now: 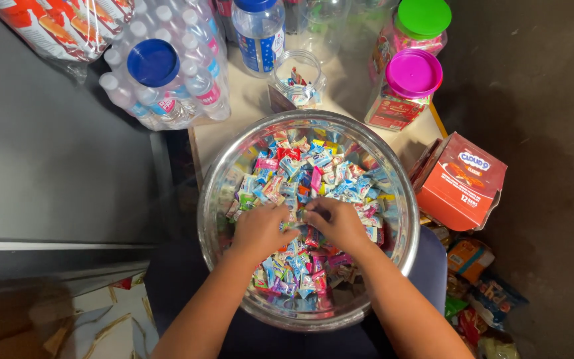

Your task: Sorting and packing small individually wrapped candies from a bowl into plastic bags.

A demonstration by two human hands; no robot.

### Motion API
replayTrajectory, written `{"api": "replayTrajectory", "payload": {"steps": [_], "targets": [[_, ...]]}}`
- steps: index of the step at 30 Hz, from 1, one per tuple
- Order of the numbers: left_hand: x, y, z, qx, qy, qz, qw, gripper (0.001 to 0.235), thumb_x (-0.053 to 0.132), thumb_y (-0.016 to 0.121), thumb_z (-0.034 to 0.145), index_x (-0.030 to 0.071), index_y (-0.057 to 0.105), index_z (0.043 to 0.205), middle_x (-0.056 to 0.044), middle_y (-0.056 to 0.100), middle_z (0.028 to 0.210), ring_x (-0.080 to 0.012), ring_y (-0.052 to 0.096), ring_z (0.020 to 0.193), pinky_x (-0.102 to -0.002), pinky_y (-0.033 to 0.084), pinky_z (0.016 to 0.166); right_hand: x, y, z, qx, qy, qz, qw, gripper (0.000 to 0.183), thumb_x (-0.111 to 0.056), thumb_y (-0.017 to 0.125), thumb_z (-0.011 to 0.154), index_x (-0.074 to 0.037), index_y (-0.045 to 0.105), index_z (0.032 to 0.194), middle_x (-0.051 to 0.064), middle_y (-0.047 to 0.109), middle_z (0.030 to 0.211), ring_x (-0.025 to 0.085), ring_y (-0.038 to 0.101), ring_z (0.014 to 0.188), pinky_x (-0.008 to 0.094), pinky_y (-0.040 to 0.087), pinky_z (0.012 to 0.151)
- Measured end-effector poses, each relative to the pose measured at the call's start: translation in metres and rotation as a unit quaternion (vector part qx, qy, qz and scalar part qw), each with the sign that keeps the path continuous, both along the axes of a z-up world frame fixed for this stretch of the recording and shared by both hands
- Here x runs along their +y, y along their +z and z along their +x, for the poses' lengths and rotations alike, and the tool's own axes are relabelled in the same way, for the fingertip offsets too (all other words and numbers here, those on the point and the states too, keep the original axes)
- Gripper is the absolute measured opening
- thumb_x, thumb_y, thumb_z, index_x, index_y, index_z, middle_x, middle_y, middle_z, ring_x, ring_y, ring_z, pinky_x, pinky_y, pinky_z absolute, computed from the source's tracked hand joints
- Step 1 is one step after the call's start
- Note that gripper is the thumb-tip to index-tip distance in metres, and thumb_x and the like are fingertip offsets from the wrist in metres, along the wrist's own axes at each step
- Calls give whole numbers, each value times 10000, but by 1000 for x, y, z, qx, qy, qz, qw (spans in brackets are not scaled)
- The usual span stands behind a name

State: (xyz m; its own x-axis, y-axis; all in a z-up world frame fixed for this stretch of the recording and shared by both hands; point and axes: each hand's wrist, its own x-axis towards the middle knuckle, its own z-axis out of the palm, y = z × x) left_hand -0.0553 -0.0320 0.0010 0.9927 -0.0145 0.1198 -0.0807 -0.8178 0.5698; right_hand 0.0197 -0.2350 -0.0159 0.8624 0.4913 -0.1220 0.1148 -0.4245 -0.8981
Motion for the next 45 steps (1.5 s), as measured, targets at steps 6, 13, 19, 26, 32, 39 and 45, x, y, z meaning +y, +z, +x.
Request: {"api": "replayTrajectory", "payload": {"steps": [6,13,19,26,32,39,45], "targets": [[6,-10,2,72,37,17,997,380,260,861,689,130,652,978,-72,694,921,-350,693,806,-508,534,668,3,-8,1,-76,42,-102,991,162,-211,769,846,-112,751,973,93,735,822,242,689,674,380,537,639],[11,-26,7,83,51,-125,987,320,89,761,783,147,689,1089,-74,765,916,-246,748,799,-386,588,700,10,0,-2,-36,31,-49,998,215,-170,790,853,-86,746,1046,95,697,790,177,635,674,324,508,628],[4,-23,14,64,-7,-329,942,331,-3,783,806,60,653,1104,-65,744,913,-115,723,772,-280,583,700,4,-36,7,69,36,162,984,280,-114,786,889,-6,716,1138,-7,650,914,60,602,778,242,513,675],[10,-27,12,9,46,-242,969,304,8,676,879,97,683,1170,-75,762,961,-178,765,834,-305,607,734,-7,-51,21,21,-165,170,971,116,-82,741,941,-9,675,1002,-2,597,853,64,530,731,241,431,625],[4,-9,2,-11,-64,-103,993,408,128,822,676,107,706,1066,-105,717,985,-280,717,848,-388,570,698,-6,-54,17,0,-152,261,953,212,-20,732,904,-66,525,912,-40,595,865,27,550,739,206,452,636],[0,-28,12,40,-28,-139,989,299,58,804,831,131,745,1115,-63,734,997,-218,724,789,-347,578,718,3,-22,11,45,-145,214,965,273,-11,731,906,-67,579,1125,-10,663,855,22,571,729,198,454,635],[-2,-45,24,49,39,-577,814,286,-68,698,895,30,627,1153,-18,693,1036,-118,714,958,-258,604,819,19,-14,0,75,-99,203,971,340,-23,701,943,-64,544,1242,31,717,910,60,628,751,220,507,644]]}}
